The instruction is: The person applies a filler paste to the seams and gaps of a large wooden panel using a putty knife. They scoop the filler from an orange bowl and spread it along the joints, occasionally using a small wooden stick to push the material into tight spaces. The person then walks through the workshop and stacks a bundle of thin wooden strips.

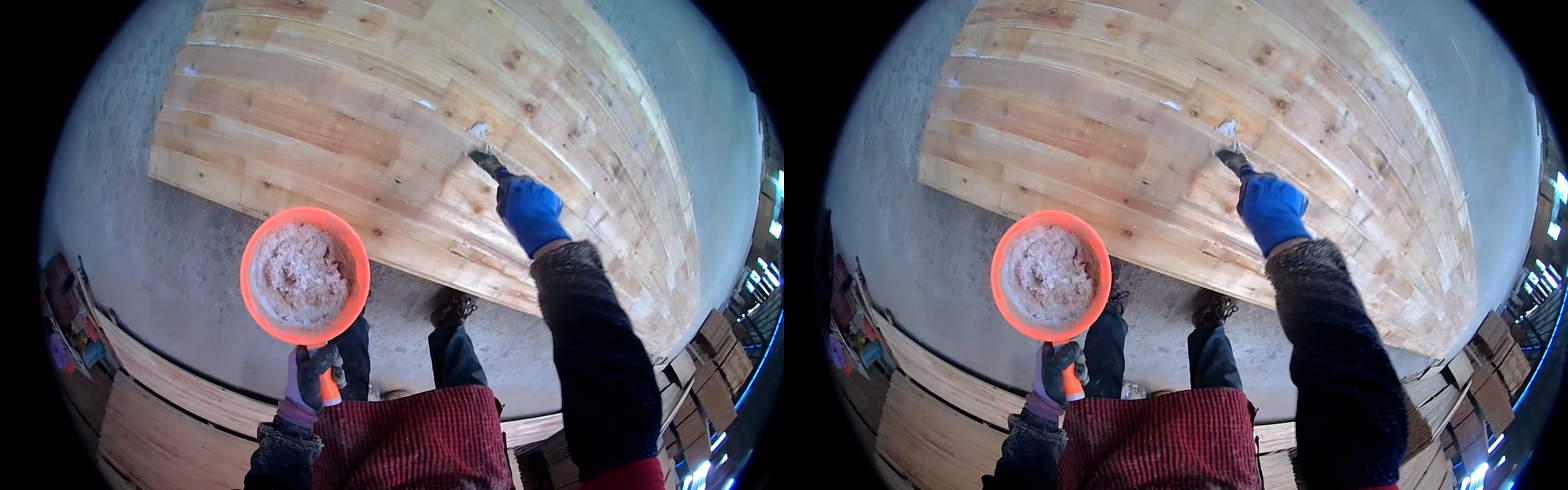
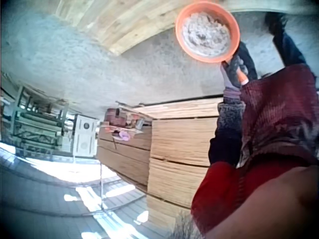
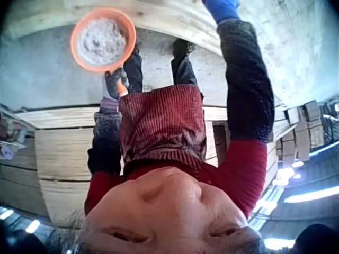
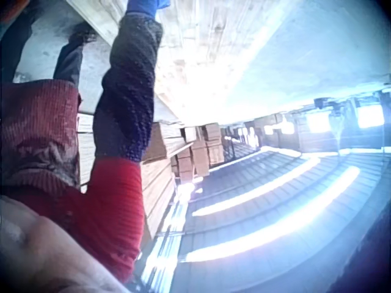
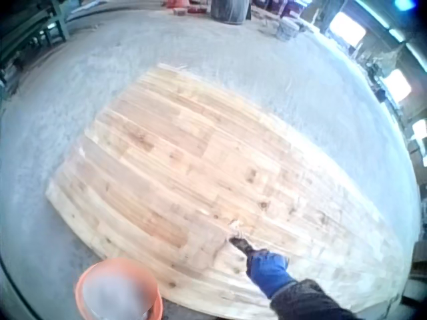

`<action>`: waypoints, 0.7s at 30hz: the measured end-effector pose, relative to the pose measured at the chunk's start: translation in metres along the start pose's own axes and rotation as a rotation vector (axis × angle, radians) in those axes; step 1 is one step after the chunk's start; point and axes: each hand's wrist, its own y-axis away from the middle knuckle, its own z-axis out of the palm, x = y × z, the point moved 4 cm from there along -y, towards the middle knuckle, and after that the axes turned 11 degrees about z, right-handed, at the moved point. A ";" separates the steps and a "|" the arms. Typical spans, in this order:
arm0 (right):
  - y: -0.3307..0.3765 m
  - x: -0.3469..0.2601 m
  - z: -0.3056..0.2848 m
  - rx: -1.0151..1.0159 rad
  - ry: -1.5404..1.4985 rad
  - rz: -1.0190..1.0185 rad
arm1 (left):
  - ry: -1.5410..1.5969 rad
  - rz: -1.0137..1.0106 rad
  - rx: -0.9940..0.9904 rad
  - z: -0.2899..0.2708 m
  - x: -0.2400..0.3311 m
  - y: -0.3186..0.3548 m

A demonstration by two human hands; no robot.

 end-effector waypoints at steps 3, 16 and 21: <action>-0.026 0.004 -0.032 0.128 -0.120 -0.002 | -0.038 0.031 -0.018 0.013 0.008 0.006; -0.024 -0.033 0.005 0.005 -0.302 0.196 | 0.001 -0.023 -0.034 0.022 0.009 0.014; -0.033 -0.013 -0.031 0.011 -0.345 0.066 | 0.011 0.014 -0.008 0.010 0.001 0.009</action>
